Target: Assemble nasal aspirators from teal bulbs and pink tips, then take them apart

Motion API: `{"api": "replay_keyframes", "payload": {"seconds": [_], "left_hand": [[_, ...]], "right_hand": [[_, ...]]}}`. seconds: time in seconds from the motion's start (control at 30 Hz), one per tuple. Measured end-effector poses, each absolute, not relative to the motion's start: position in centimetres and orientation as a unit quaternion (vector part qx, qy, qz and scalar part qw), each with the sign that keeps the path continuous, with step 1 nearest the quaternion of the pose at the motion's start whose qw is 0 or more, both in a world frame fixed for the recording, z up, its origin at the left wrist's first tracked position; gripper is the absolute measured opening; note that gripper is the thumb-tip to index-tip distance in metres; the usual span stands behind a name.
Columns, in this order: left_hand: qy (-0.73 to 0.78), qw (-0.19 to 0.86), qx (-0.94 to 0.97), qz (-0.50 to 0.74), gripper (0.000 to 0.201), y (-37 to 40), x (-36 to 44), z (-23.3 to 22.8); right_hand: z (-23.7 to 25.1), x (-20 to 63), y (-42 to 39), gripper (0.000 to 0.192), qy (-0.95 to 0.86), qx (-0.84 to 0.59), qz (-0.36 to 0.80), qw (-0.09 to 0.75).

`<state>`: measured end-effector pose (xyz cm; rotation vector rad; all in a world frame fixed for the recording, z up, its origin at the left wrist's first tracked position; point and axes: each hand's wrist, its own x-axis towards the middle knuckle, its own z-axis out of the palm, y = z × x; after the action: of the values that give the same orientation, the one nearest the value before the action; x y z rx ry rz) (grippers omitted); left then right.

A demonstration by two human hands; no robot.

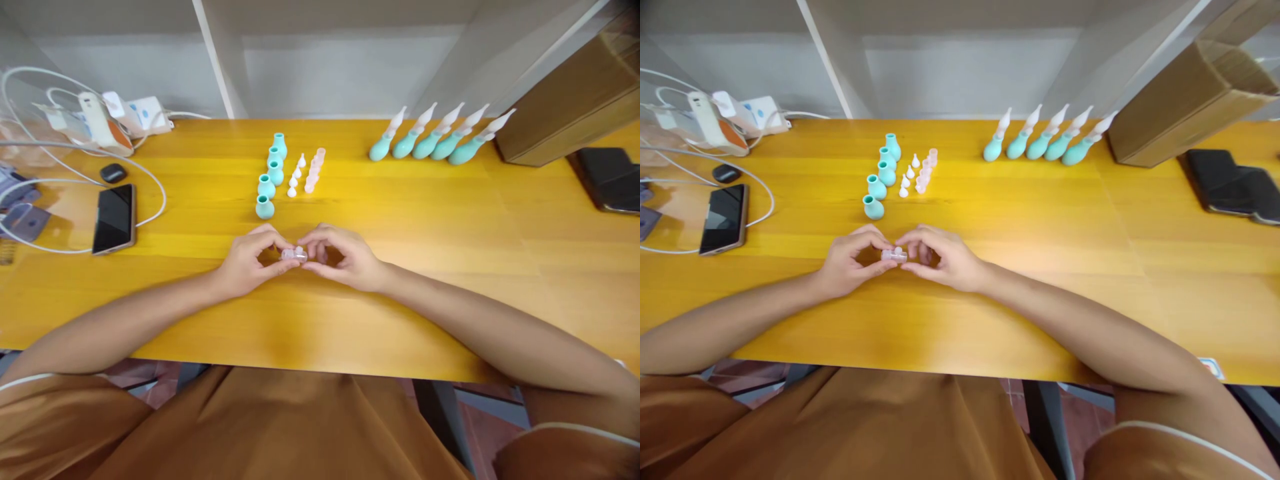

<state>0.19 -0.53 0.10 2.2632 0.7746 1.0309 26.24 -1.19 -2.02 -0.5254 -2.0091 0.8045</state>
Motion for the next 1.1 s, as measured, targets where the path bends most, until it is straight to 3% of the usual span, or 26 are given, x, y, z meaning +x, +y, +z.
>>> {"api": "replay_keyframes", "payload": {"seconds": [0.5,0.73,1.1], "left_hand": [[0.277,0.303,0.835,0.367,0.022,-0.41,0.08,-0.01],[0.252,0.294,0.854,0.349,0.032,-0.07,-0.10,-0.41],[0.234,0.267,0.873,0.335,0.036,-0.32,-0.21,-0.66]], "right_hand": [[-1.99,26.46,-1.09,0.023,-0.813,-0.200,0.308,0.452],[-2.10,26.52,-1.18,0.046,-0.821,-0.206,0.310,0.433],[-2.02,26.48,-1.38,0.031,-0.822,-0.198,0.314,0.431]]}}
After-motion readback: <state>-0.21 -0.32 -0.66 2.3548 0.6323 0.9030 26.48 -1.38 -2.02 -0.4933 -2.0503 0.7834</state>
